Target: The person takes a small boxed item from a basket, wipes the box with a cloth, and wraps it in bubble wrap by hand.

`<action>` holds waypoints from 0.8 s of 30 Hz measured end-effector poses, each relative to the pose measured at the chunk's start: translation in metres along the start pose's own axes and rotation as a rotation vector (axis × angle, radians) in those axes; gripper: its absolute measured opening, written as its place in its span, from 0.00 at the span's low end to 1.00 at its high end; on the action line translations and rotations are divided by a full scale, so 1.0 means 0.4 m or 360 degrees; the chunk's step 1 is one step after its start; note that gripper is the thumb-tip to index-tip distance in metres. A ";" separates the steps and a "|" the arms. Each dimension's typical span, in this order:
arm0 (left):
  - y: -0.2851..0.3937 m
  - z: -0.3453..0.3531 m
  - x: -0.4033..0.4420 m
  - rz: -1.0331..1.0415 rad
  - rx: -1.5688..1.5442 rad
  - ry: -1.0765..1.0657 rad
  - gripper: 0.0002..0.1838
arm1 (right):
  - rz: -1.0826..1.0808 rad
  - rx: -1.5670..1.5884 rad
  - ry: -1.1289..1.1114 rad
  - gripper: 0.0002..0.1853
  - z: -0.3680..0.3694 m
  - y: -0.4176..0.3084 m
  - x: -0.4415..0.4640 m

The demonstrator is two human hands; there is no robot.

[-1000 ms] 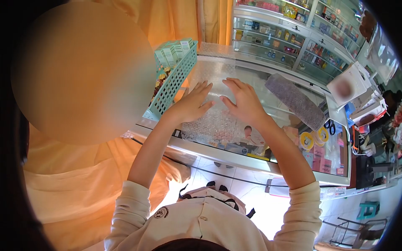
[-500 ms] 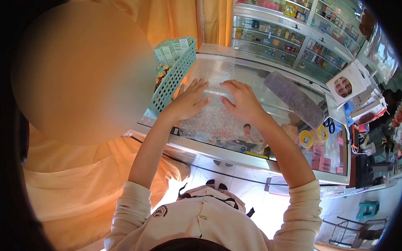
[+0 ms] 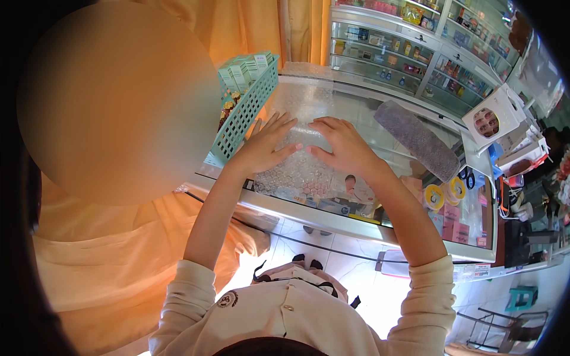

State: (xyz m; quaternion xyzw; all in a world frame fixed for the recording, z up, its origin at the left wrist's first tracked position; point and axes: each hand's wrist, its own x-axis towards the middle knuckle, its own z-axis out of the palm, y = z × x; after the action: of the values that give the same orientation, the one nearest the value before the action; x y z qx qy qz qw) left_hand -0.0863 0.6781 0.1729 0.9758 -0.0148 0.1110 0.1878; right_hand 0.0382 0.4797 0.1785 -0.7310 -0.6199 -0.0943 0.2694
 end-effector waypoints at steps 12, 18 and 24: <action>-0.004 -0.003 -0.002 0.0018 -0.0039 0.0013 0.41 | -0.0059 0.0007 -0.0013 0.18 -0.005 -0.003 0.006; -0.001 -0.005 -0.003 0.0007 -0.0052 0.0001 0.42 | -0.0086 0.0004 0.0020 0.17 -0.008 -0.007 0.008; 0.003 -0.010 -0.004 -0.0014 0.0021 -0.0045 0.40 | -0.0084 0.0015 0.0007 0.17 -0.005 -0.004 0.009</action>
State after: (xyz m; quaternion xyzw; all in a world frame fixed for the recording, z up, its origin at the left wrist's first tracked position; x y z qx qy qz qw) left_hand -0.0887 0.6784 0.1767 0.9786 -0.0125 0.0964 0.1815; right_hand 0.0378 0.4817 0.1824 -0.7130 -0.6387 -0.1000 0.2716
